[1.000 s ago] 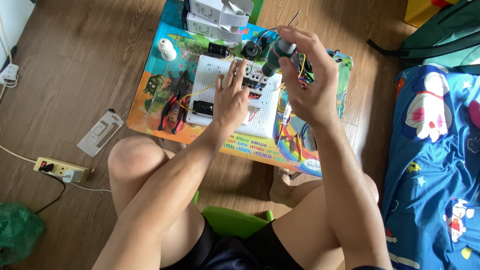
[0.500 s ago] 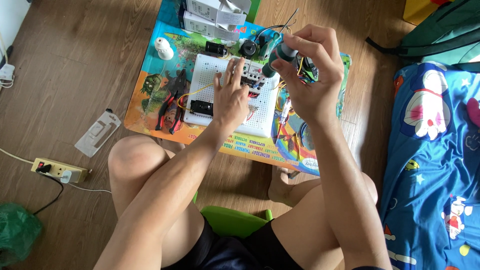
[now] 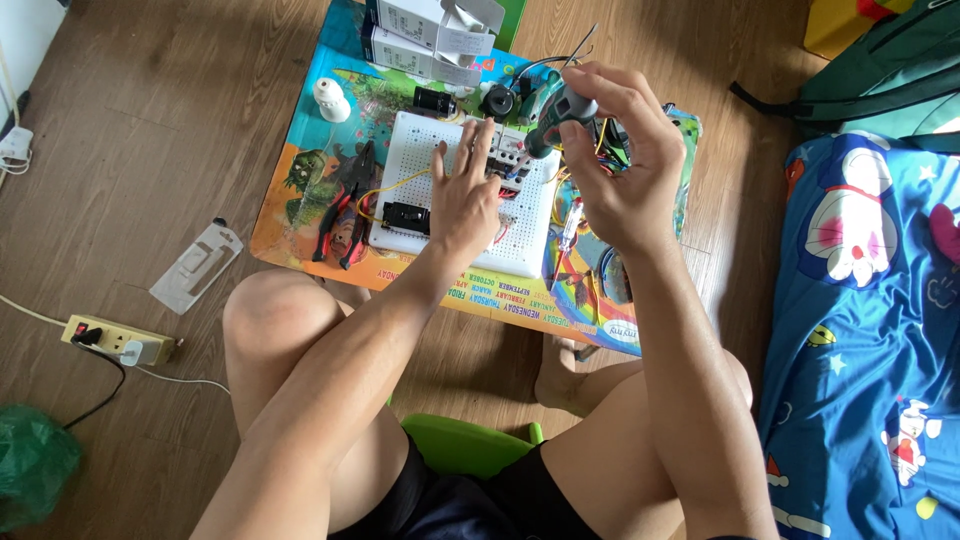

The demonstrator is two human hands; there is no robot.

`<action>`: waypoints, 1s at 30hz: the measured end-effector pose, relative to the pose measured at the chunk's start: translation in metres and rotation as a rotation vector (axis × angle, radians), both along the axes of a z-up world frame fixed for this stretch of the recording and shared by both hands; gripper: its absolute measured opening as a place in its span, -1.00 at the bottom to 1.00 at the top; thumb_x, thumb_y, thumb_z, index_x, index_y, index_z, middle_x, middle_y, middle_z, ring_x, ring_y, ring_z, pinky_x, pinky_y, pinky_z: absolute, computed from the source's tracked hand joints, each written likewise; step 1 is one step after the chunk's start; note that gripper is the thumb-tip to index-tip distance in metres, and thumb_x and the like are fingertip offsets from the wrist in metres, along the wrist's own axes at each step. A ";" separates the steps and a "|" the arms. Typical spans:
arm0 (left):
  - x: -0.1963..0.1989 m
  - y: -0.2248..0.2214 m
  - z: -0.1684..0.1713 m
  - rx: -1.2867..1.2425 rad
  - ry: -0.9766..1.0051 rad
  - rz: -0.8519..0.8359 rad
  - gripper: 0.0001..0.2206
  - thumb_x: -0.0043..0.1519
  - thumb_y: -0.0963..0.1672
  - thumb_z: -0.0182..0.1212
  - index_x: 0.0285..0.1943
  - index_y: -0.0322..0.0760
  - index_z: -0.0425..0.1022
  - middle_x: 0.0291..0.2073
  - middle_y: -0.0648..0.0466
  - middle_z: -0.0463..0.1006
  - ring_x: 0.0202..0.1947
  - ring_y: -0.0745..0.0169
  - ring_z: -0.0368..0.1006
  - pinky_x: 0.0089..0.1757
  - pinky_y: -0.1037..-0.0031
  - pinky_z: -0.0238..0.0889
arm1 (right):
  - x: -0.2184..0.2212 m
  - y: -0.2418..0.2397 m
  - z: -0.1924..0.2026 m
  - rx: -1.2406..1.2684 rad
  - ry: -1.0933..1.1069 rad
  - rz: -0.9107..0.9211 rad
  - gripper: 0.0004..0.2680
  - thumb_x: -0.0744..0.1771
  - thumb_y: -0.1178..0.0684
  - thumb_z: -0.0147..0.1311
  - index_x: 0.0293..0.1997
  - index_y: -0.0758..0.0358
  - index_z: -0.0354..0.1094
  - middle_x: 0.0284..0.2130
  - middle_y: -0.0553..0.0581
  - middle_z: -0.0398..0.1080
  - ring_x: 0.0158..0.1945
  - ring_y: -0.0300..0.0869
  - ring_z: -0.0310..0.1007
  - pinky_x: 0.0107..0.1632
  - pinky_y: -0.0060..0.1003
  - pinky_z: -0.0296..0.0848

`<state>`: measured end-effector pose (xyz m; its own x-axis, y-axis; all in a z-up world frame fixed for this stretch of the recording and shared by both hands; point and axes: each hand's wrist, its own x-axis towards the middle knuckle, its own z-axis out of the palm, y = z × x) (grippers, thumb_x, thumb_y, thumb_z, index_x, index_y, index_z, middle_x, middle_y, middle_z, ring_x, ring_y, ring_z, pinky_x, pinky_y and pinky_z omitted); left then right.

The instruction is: Mounting and connecting electronic components on a circuit board using a screwdriver and pliers.

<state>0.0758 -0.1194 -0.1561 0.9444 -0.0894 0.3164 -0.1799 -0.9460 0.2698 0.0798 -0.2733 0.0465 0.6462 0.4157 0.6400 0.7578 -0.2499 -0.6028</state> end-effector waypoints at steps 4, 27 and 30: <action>-0.001 0.000 -0.004 -0.049 -0.043 -0.012 -0.88 0.13 -0.16 0.37 -0.48 -0.19 0.59 0.58 -0.03 -0.10 0.58 -0.06 -0.14 0.37 -0.25 -0.21 | 0.001 -0.001 0.001 0.002 0.006 -0.001 -0.81 0.42 0.29 0.01 0.18 0.39 0.36 0.09 0.33 0.42 0.13 0.03 0.47 0.10 -0.16 0.45; -0.002 -0.002 0.002 -0.044 -0.004 -0.002 -0.84 0.11 -0.19 0.34 -0.54 -0.22 0.53 0.58 -0.05 -0.09 0.57 -0.09 -0.15 0.36 -0.24 -0.15 | 0.001 0.002 -0.003 -0.031 -0.086 -0.083 -0.79 0.41 0.28 -0.03 0.19 0.42 0.37 0.08 0.36 0.41 0.18 0.12 0.47 0.18 -0.04 0.51; 0.000 -0.003 0.000 -0.040 -0.011 0.008 -0.84 0.08 -0.19 0.38 -0.56 -0.19 0.54 0.58 -0.03 -0.08 0.57 -0.08 -0.13 0.37 -0.23 -0.16 | 0.001 0.001 -0.004 -0.034 -0.080 -0.098 -0.78 0.42 0.25 -0.04 0.20 0.40 0.37 0.09 0.34 0.40 0.17 0.11 0.47 0.17 -0.04 0.49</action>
